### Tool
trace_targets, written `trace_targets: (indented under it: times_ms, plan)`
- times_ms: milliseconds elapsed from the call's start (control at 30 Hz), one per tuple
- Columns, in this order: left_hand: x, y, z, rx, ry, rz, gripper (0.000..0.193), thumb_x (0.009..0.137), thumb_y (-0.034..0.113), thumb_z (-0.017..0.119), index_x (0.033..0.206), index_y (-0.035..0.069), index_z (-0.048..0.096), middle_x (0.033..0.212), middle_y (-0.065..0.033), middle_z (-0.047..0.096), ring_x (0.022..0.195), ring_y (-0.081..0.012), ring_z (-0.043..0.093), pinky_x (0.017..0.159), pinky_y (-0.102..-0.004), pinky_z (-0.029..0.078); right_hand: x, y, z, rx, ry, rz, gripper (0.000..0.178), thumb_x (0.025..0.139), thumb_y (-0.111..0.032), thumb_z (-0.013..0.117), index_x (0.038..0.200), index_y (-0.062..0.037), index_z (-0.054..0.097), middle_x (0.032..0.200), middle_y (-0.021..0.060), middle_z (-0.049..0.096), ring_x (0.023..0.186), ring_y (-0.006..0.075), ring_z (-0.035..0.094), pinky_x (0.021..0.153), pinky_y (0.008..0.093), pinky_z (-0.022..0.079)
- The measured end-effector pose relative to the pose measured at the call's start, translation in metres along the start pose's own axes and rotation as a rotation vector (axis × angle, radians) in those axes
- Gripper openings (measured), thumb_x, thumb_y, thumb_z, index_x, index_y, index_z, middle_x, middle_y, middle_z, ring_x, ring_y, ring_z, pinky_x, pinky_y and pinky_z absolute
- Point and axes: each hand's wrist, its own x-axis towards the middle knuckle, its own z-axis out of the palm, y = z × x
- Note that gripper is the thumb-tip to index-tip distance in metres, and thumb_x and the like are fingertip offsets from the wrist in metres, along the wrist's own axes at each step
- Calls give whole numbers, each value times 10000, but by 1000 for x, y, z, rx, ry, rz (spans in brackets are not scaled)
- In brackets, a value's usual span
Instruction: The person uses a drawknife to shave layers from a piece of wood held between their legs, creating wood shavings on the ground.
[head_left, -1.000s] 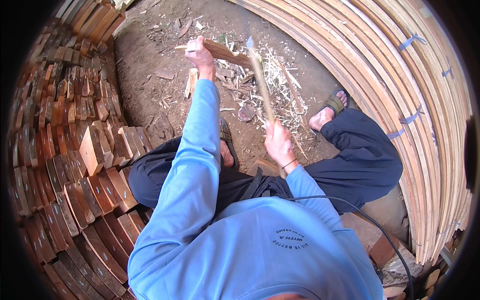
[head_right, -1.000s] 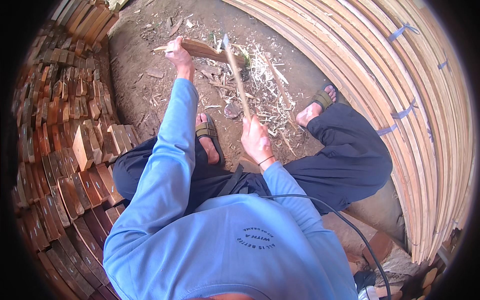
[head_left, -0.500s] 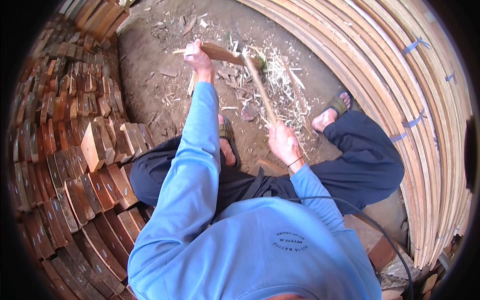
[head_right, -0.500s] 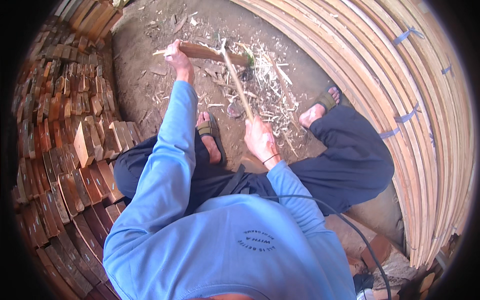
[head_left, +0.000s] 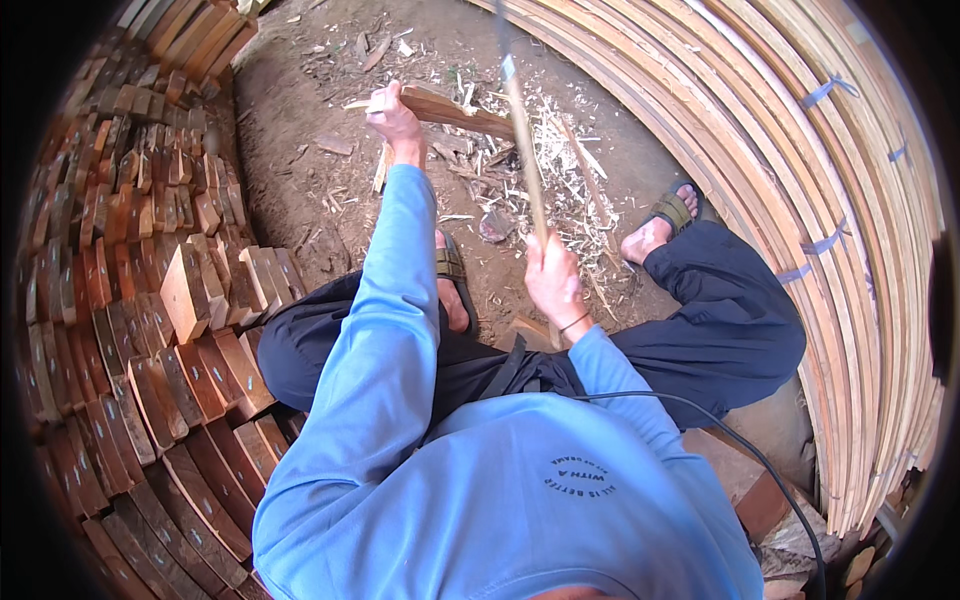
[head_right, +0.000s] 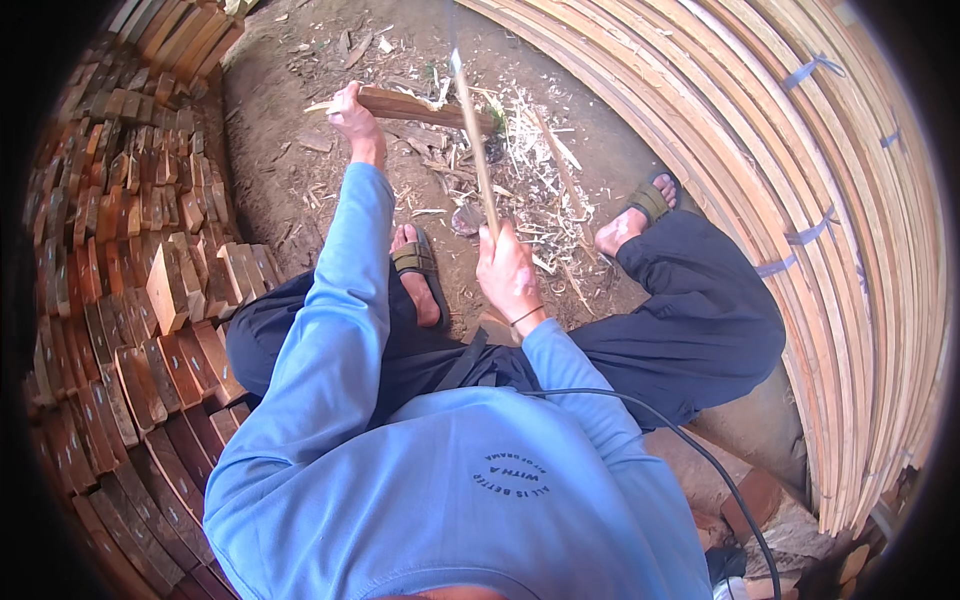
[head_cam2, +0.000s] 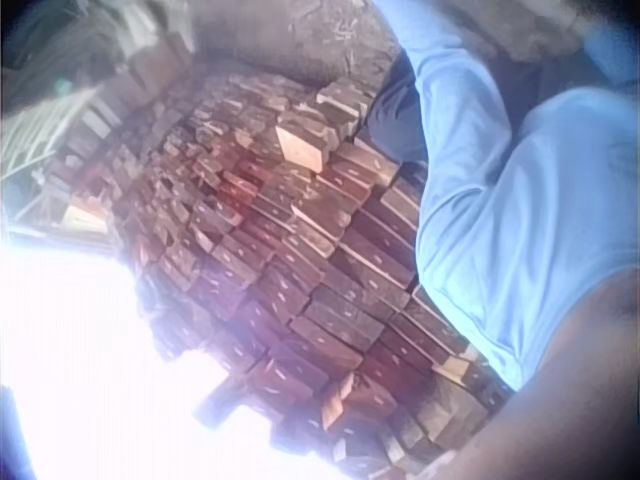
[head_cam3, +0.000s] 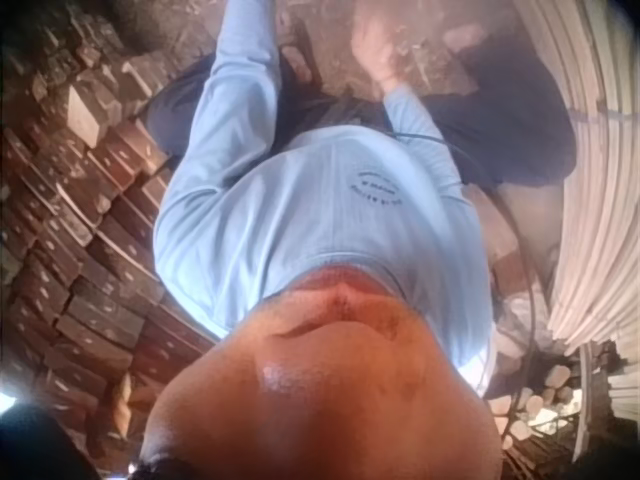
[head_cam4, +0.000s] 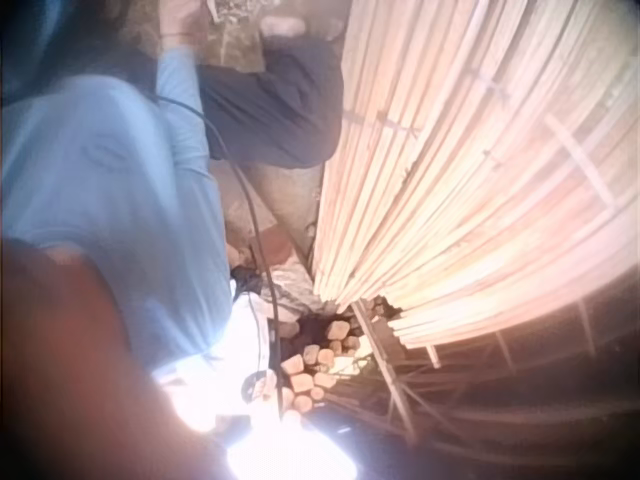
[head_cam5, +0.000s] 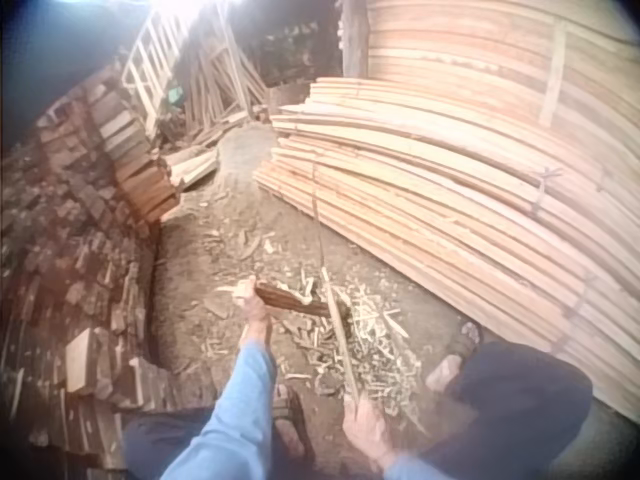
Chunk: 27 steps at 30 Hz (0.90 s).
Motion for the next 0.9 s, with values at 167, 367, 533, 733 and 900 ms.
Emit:
trace_targets:
  times_ms: [167,367,533,733,900]
  plan:
    - [8,1,-8,-14,-9,-19,148,839,138,587,829,-8,613,789,-96,623,718,-220,642,731,-342,513,3,16,3,-184,-106,-16,315,966,-250,524,891,54,565,732,299,605,730,479,621,667,538,486]
    - [2,0,-5,96,-1,53,157,852,127,606,763,-2,593,723,-48,613,669,-159,592,628,-319,491,9,16,16,-59,10,-21,341,981,-272,505,891,50,570,742,304,610,783,471,631,712,548,481]
    - [-3,-3,-15,-37,-21,14,173,849,128,610,766,-23,604,705,-67,610,655,-169,591,645,-319,491,8,0,-7,-231,-136,55,383,988,-302,482,882,48,595,785,315,626,792,475,637,710,530,498]
    - [-4,1,0,0,-24,-19,153,846,112,593,774,-22,611,719,-97,632,676,-194,636,664,-324,500,4,20,11,-174,-63,-11,328,991,-265,486,939,50,558,719,304,614,751,479,631,677,542,486]
    - [3,0,-16,-1,-10,17,137,836,104,591,784,-23,595,725,-90,627,677,-196,636,665,-337,521,-5,-18,-13,-159,-37,-54,317,997,-257,477,953,46,562,701,291,613,739,470,633,665,542,482]
